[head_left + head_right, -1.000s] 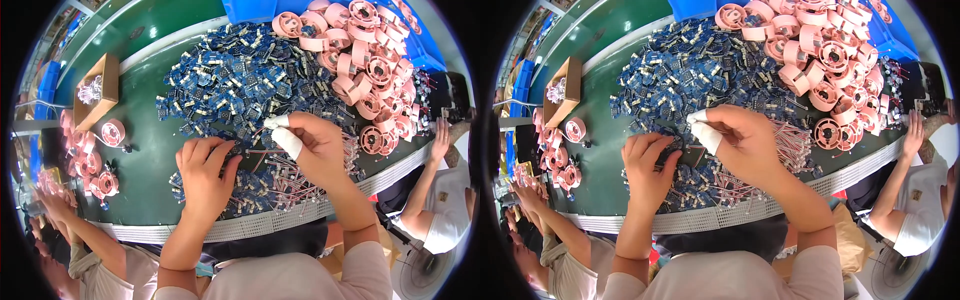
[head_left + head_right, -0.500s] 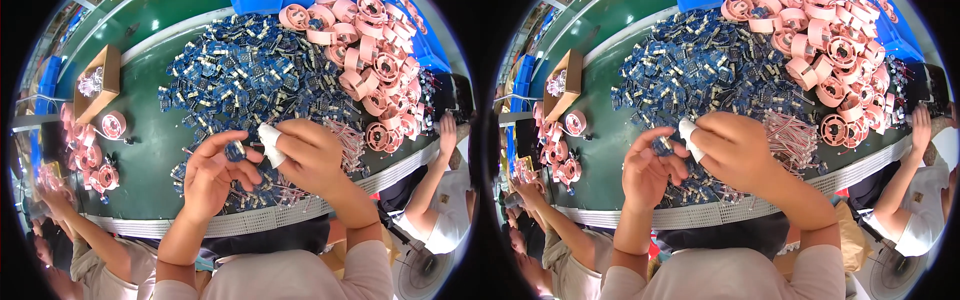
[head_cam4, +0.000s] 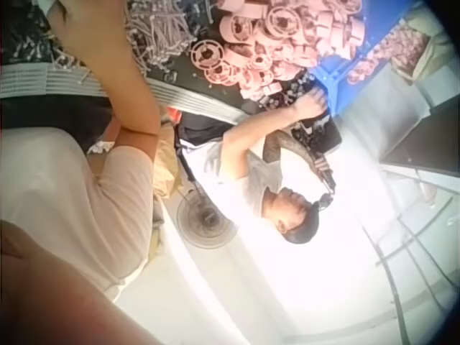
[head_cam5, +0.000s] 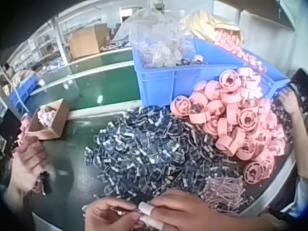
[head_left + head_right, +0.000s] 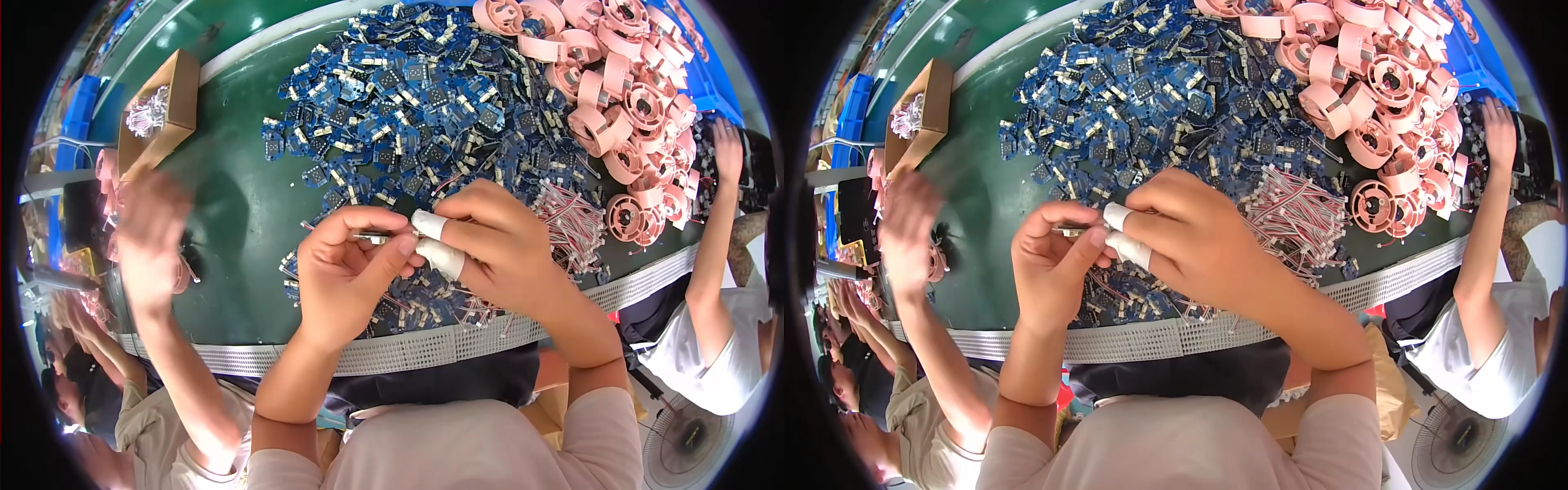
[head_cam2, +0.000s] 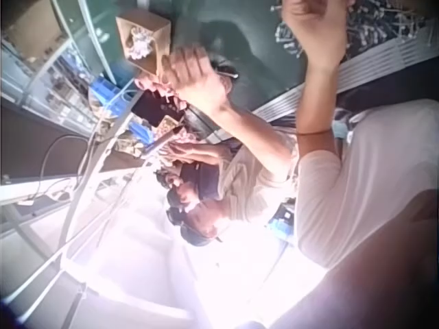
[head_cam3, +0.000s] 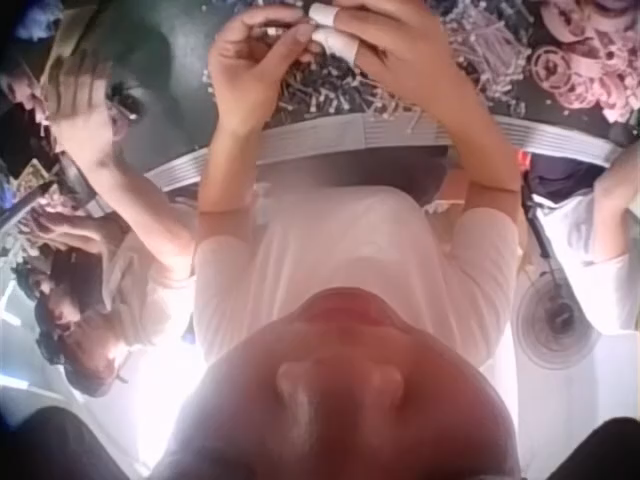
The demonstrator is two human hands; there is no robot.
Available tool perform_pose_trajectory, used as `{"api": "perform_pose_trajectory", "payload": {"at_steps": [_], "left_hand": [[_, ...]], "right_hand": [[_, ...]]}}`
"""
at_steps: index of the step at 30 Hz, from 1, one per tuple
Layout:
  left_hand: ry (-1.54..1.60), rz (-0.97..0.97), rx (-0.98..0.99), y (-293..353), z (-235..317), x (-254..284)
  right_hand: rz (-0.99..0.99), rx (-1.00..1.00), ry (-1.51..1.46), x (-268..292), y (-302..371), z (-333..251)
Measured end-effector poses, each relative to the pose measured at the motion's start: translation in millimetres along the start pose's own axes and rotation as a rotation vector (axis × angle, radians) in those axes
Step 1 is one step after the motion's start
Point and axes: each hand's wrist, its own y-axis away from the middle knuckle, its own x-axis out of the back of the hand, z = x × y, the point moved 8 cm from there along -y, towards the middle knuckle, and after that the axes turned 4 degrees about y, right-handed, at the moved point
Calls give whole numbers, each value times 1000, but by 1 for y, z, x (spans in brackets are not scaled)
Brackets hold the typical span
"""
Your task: The person assembles small circuit boards into circular plastic housings by hand, then organizes the assembled units on an assembly line.
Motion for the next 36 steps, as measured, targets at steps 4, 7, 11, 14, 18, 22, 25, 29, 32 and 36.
{"api": "perform_pose_trajectory", "payload": {"at_steps": [4, 7, 11, 14, 18, 22, 25, 29, 32, 36], "left_hand": [[64, -92, 45, 0, -3, -10], [205, -173, 52, -1, -5, -13], [110, -105, 58, -3, -6, -9], [21, -117, 0, -1, 0, -9], [-4, -76, -27, 1, 1, -6], [-21, -37, 2, 1, 2, -6], [-90, -48, -51, 1, 6, -7], [-133, -45, -51, 2, 8, -7], [-149, -65, -59, 3, 6, -8], [-196, -85, -105, 7, 8, -6]], "right_hand": [[34, -43, -34, 4, 1, 6], [109, -93, -97, 9, 2, 10], [52, -193, -75, 5, 2, 17], [35, -189, -78, 1, 2, 16], [12, -220, -118, -1, 4, 18], [-7, -203, -124, -3, 3, 19], [-20, -188, -134, -2, 2, 16], [-57, -263, -181, -3, 7, 19], [-62, -276, -292, -6, 9, 24], [-92, -282, -427, -8, 9, 27]]}}
